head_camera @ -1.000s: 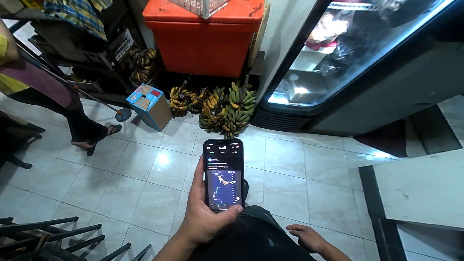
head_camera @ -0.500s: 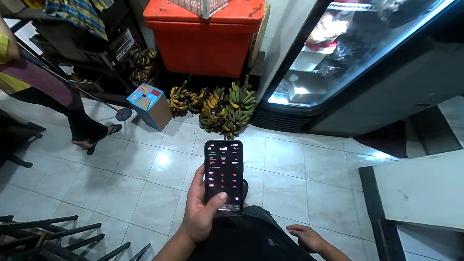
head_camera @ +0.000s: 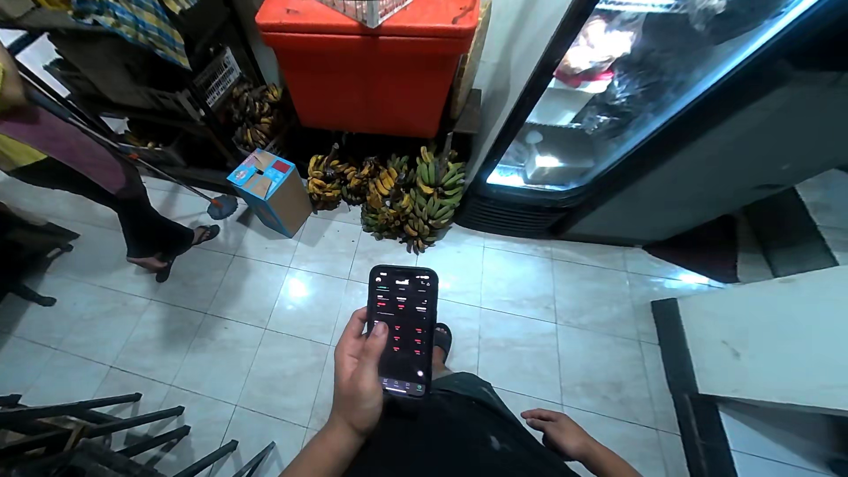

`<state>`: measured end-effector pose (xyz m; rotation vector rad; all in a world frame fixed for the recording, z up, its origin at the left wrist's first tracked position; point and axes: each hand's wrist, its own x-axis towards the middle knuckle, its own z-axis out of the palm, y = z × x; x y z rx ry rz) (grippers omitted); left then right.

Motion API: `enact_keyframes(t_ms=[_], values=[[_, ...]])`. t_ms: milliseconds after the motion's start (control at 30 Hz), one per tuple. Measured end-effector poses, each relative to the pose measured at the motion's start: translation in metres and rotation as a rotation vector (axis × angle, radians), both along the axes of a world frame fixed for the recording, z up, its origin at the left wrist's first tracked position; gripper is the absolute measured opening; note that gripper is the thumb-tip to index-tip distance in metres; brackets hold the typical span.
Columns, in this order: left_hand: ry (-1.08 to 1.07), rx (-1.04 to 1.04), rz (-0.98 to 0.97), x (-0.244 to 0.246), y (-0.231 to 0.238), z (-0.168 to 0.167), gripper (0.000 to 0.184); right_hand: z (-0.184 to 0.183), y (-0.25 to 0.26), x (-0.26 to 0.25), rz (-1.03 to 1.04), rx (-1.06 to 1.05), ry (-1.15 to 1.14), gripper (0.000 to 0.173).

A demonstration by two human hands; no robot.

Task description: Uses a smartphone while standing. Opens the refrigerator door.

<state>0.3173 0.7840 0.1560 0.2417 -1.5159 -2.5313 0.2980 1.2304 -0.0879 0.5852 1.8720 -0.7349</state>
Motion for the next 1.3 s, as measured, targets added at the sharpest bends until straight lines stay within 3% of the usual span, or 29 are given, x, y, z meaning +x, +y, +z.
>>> enact_keyframes(t_ms=[333,1300], values=[[-0.002,0.013,-0.012,0.003,0.001,-0.005,0.045,0.005,-0.002,0.002,0.007,-0.008,0.01,0.029],[-0.01,-0.014,-0.11,0.014,0.007,-0.004,0.041,0.007,0.007,0.007,0.026,0.0,0.011,0.028]])
